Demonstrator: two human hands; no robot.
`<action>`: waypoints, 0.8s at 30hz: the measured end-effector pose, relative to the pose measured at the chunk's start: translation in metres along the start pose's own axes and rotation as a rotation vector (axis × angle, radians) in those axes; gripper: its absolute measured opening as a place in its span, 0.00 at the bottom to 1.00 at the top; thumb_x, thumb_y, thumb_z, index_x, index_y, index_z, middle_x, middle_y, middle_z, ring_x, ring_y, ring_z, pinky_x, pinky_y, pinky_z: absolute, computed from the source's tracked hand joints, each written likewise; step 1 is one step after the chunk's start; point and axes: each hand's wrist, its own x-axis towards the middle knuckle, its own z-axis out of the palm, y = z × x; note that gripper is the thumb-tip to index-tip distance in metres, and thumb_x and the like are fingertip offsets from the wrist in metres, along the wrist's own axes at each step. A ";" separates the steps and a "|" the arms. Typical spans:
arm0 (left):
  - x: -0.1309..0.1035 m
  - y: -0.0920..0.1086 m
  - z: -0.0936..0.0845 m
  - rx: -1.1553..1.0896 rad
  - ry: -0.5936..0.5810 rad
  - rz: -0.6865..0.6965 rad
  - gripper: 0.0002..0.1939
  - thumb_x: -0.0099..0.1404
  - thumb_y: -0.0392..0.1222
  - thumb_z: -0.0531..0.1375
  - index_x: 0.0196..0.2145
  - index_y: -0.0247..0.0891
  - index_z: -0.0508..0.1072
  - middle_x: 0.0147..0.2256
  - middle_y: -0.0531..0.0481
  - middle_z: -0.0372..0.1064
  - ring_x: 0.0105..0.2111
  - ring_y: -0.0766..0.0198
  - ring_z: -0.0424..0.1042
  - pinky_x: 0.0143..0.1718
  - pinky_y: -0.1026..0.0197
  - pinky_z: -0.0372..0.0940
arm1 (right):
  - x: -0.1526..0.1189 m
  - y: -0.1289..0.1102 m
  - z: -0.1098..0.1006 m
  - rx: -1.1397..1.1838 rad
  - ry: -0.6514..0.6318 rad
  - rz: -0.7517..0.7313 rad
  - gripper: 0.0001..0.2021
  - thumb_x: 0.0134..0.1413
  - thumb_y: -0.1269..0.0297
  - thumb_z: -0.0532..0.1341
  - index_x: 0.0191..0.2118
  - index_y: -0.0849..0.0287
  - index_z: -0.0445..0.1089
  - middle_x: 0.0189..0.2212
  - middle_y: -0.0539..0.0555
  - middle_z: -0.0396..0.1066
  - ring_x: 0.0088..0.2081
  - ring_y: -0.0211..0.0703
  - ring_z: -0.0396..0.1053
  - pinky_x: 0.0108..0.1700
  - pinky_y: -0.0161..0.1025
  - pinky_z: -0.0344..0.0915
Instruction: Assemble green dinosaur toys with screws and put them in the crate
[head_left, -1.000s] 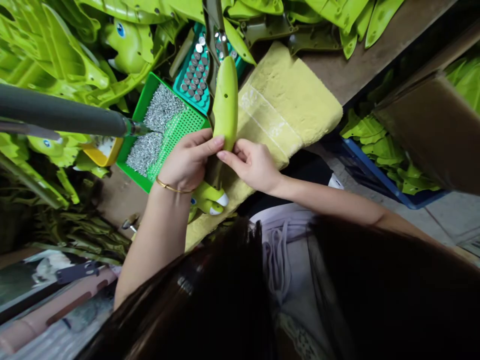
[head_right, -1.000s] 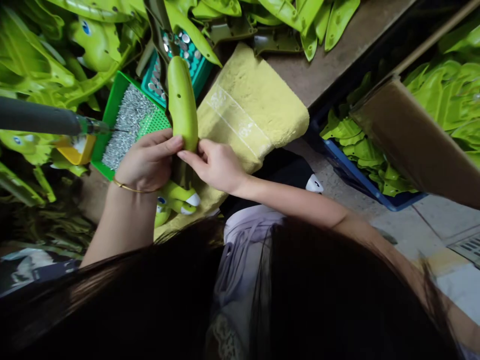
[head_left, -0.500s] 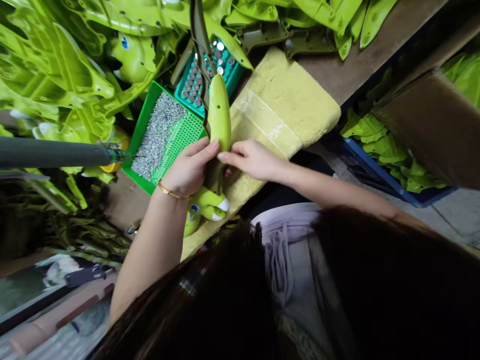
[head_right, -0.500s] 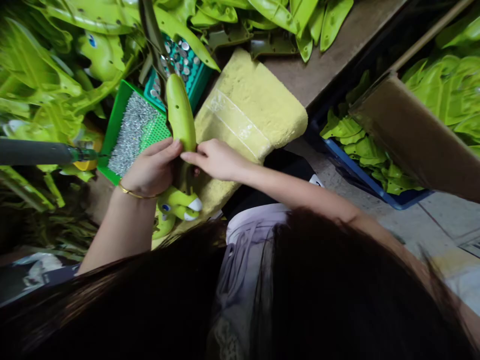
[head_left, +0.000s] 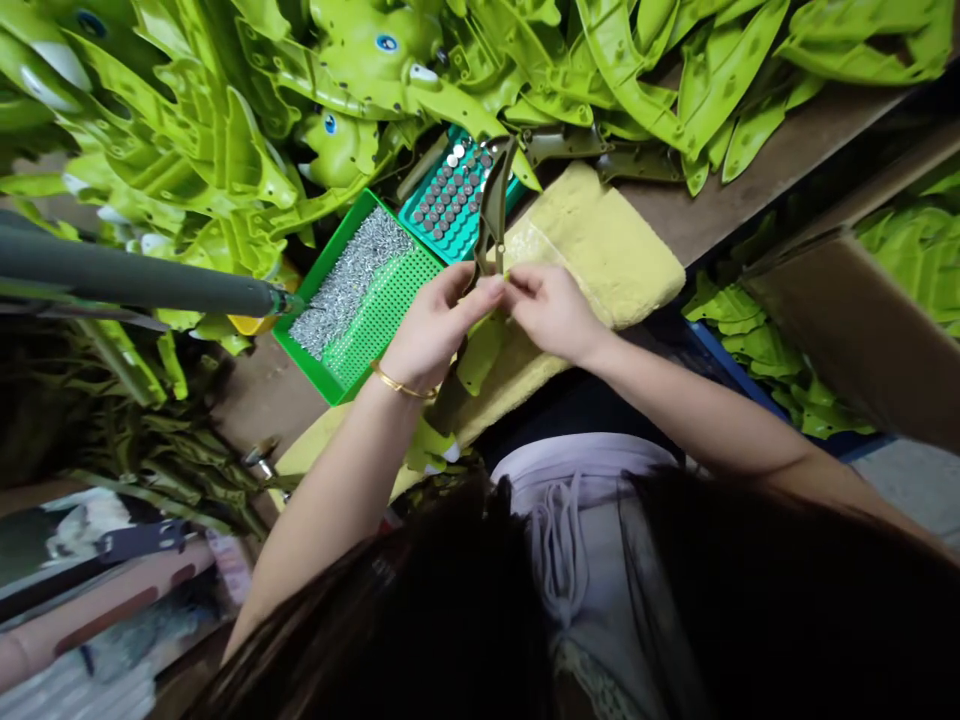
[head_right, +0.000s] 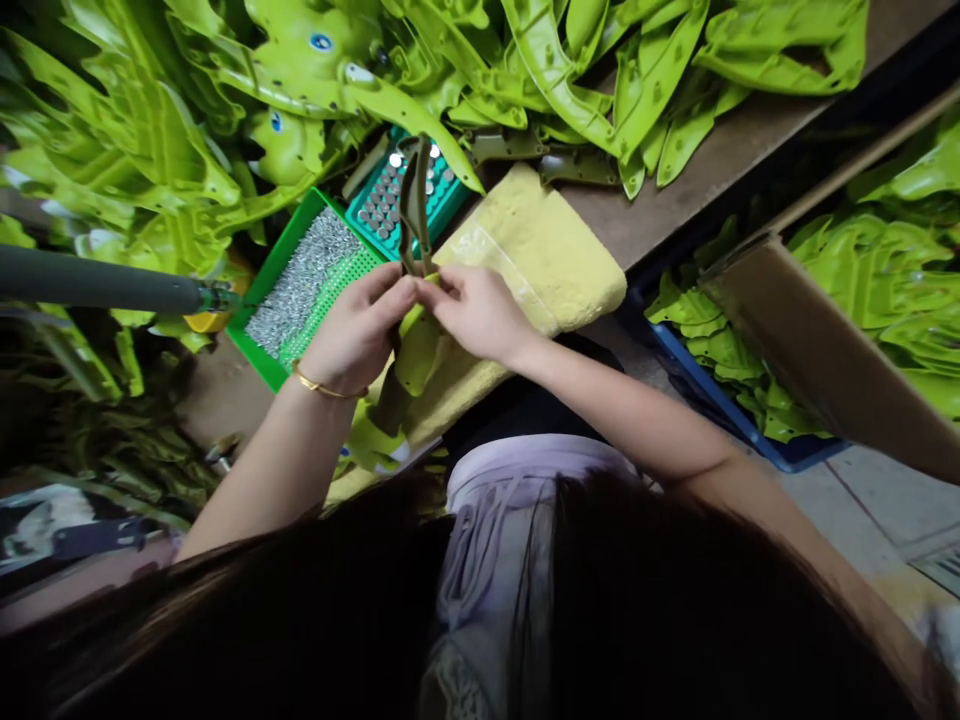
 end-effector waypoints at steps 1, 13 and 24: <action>0.004 0.003 0.005 -0.074 -0.002 0.000 0.24 0.49 0.58 0.70 0.32 0.36 0.71 0.27 0.52 0.67 0.29 0.65 0.69 0.29 0.64 0.64 | -0.003 0.000 0.004 0.017 0.023 -0.019 0.23 0.53 0.45 0.61 0.21 0.58 0.60 0.18 0.45 0.56 0.26 0.32 0.57 0.31 0.33 0.57; 0.003 -0.006 0.008 -0.141 0.047 0.121 0.26 0.50 0.62 0.68 0.23 0.36 0.65 0.23 0.57 0.57 0.25 0.70 0.57 0.26 0.65 0.53 | -0.007 0.004 0.022 0.036 0.151 -0.046 0.21 0.53 0.45 0.60 0.24 0.60 0.70 0.19 0.47 0.62 0.26 0.35 0.61 0.35 0.36 0.65; -0.044 -0.031 -0.055 0.309 0.279 0.144 0.19 0.62 0.55 0.60 0.42 0.38 0.72 0.41 0.47 0.70 0.37 0.62 0.70 0.40 0.58 0.65 | 0.000 -0.022 -0.026 -0.637 -0.043 0.172 0.30 0.52 0.35 0.54 0.24 0.60 0.71 0.19 0.50 0.65 0.28 0.41 0.65 0.35 0.39 0.63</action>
